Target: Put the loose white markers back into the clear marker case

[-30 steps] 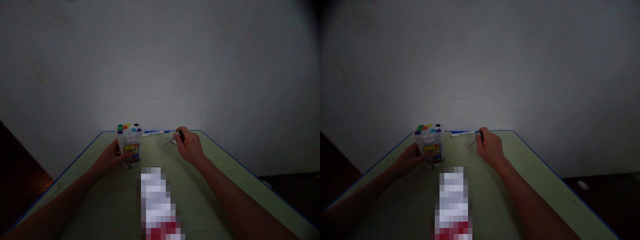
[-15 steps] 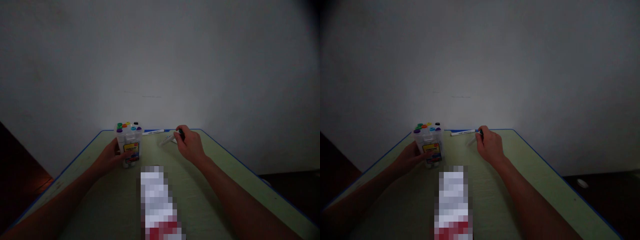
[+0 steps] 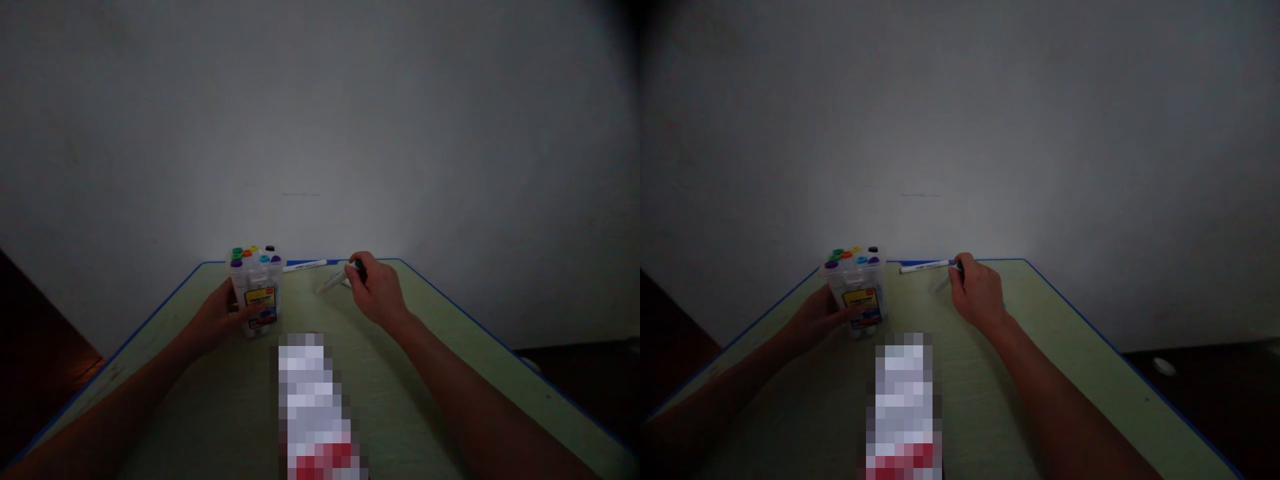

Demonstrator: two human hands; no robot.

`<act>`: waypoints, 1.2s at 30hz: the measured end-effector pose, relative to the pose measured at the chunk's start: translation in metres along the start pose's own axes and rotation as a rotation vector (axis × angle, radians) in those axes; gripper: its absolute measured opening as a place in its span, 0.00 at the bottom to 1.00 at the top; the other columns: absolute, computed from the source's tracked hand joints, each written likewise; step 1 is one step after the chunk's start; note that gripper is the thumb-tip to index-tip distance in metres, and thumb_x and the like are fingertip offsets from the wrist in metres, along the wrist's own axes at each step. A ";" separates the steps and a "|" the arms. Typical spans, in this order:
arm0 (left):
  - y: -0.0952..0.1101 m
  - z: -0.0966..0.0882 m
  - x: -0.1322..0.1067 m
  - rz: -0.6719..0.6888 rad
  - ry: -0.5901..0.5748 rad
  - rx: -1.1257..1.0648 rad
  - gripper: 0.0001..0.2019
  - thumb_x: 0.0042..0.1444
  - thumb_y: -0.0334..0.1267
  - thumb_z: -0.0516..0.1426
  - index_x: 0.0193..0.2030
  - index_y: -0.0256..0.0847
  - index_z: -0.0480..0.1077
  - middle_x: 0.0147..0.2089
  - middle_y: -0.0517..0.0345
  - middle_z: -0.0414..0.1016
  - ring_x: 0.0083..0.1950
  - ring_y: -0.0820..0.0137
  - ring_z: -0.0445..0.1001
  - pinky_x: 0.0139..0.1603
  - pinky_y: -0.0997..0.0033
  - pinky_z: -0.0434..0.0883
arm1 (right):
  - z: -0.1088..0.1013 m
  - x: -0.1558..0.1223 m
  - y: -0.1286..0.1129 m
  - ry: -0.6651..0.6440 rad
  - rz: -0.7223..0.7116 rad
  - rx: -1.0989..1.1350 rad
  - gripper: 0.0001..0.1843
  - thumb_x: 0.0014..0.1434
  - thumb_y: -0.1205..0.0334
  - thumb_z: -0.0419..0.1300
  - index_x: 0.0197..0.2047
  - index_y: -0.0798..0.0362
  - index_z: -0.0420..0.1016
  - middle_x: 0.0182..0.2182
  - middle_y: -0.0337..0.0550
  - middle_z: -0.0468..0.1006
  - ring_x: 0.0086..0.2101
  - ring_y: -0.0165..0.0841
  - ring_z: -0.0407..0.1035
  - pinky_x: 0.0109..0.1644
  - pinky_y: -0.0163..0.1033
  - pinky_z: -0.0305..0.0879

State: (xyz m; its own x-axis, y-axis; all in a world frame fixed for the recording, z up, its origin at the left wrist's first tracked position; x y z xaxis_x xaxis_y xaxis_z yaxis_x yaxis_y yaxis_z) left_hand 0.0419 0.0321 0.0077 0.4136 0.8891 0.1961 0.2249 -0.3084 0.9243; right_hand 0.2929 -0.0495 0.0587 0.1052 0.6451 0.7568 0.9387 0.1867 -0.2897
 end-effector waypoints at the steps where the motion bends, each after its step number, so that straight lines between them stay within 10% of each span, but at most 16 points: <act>1: -0.001 0.000 0.000 0.000 -0.004 -0.007 0.27 0.42 0.47 0.64 0.48 0.41 0.65 0.50 0.49 0.76 0.49 0.56 0.75 0.49 0.54 0.73 | 0.000 0.000 0.000 0.001 -0.002 -0.002 0.11 0.58 0.58 0.49 0.38 0.54 0.68 0.19 0.39 0.70 0.21 0.32 0.64 0.28 0.35 0.52; 36: -0.003 0.000 0.002 0.013 -0.008 -0.017 0.27 0.43 0.46 0.64 0.49 0.39 0.65 0.50 0.49 0.75 0.49 0.57 0.75 0.51 0.52 0.71 | 0.001 0.000 0.000 -0.007 0.002 0.011 0.12 0.58 0.58 0.49 0.38 0.56 0.68 0.19 0.40 0.69 0.21 0.32 0.63 0.28 0.36 0.51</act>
State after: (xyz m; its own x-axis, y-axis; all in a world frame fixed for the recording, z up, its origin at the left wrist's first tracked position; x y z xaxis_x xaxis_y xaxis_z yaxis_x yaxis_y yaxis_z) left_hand 0.0420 0.0344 0.0056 0.4238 0.8821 0.2056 0.2041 -0.3142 0.9272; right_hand 0.2930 -0.0490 0.0581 0.1043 0.6506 0.7522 0.9349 0.1938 -0.2973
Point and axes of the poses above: each hand's wrist, its own x-axis towards the middle knuckle, its own z-axis out of the palm, y = z × x, the point moved 5 cm from there along x, towards the middle knuckle
